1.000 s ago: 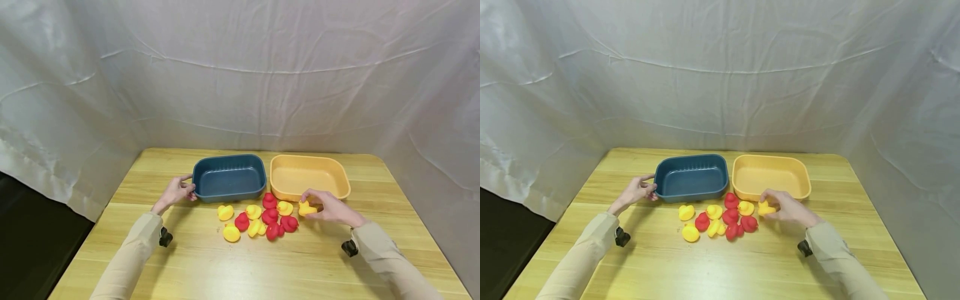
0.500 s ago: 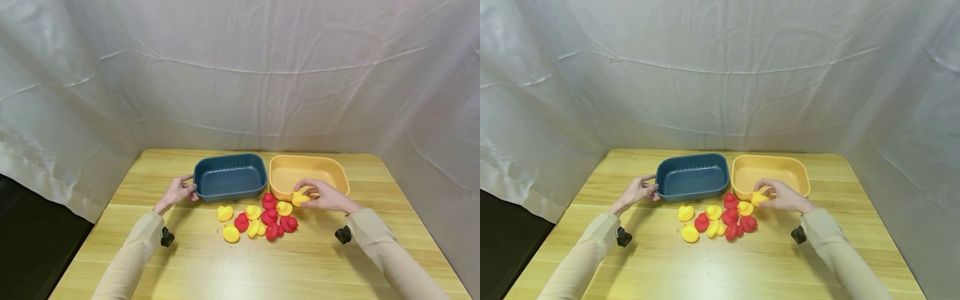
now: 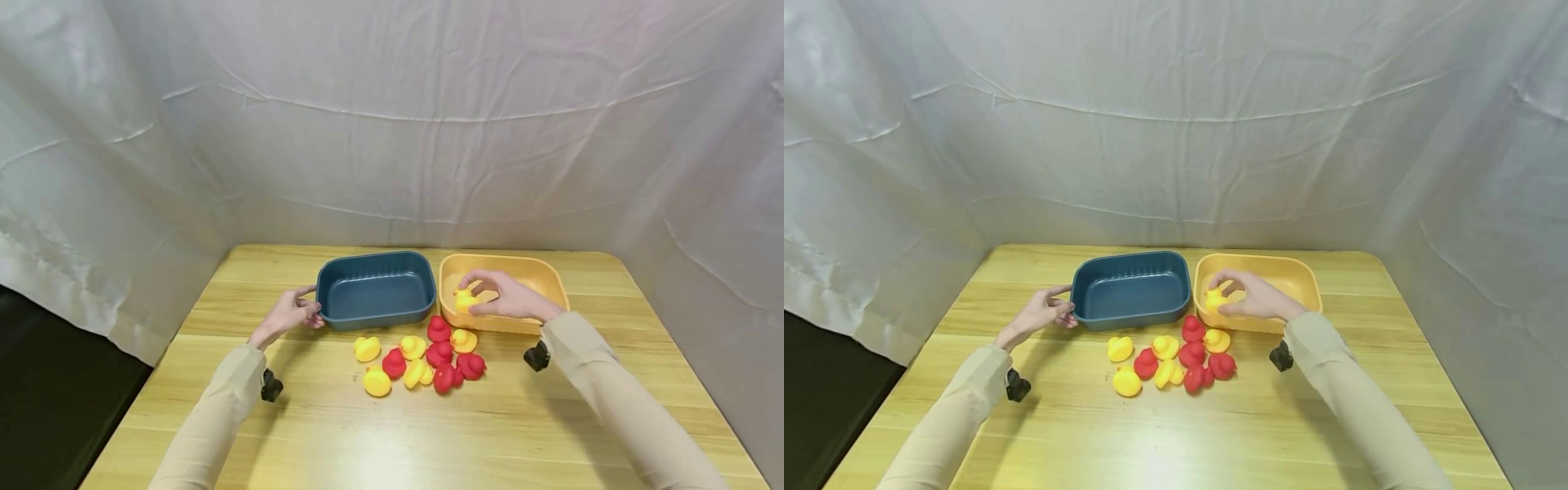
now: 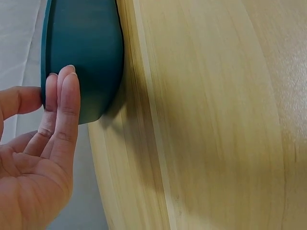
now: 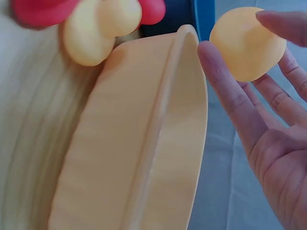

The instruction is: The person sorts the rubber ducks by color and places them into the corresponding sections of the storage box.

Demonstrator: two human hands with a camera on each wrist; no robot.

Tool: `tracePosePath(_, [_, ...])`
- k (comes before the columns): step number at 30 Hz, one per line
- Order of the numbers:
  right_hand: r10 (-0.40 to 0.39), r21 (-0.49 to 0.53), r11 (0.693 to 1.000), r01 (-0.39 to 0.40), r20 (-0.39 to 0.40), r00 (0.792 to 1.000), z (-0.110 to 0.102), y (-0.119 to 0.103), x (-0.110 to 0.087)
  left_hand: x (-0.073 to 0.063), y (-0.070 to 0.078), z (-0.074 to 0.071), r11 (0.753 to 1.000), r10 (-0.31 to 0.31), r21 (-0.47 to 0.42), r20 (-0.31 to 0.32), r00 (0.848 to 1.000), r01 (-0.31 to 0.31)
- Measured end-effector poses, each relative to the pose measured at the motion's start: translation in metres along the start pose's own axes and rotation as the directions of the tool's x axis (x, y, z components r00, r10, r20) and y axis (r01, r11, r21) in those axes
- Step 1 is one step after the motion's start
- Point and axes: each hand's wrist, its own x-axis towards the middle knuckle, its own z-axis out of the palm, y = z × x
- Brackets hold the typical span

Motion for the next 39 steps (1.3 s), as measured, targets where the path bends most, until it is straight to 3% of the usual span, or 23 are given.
tracePosePath(14, [0.006, -0.044, 0.999, -0.009, -0.059, 0.998, 0.003, -0.015, 0.043, 0.002, -0.001, -0.004, 1.000, 0.031, 0.007, 0.012, 0.999, -0.031])
tracePosePath(25, [0.002, -0.115, 0.993, -0.006, -0.030, 1.000, 0.014, -0.028, 0.073, 0.004, -0.002, -0.008, 0.999, 0.033, 0.025, 0.011, 0.999, -0.034])
tracePosePath(39, [0.018, -0.129, 0.991, -0.014, 0.030, 0.999, 0.043, -0.038, 0.109, 0.002, -0.003, -0.013, 0.999, 0.031, 0.031, 0.044, 0.999, -0.033])
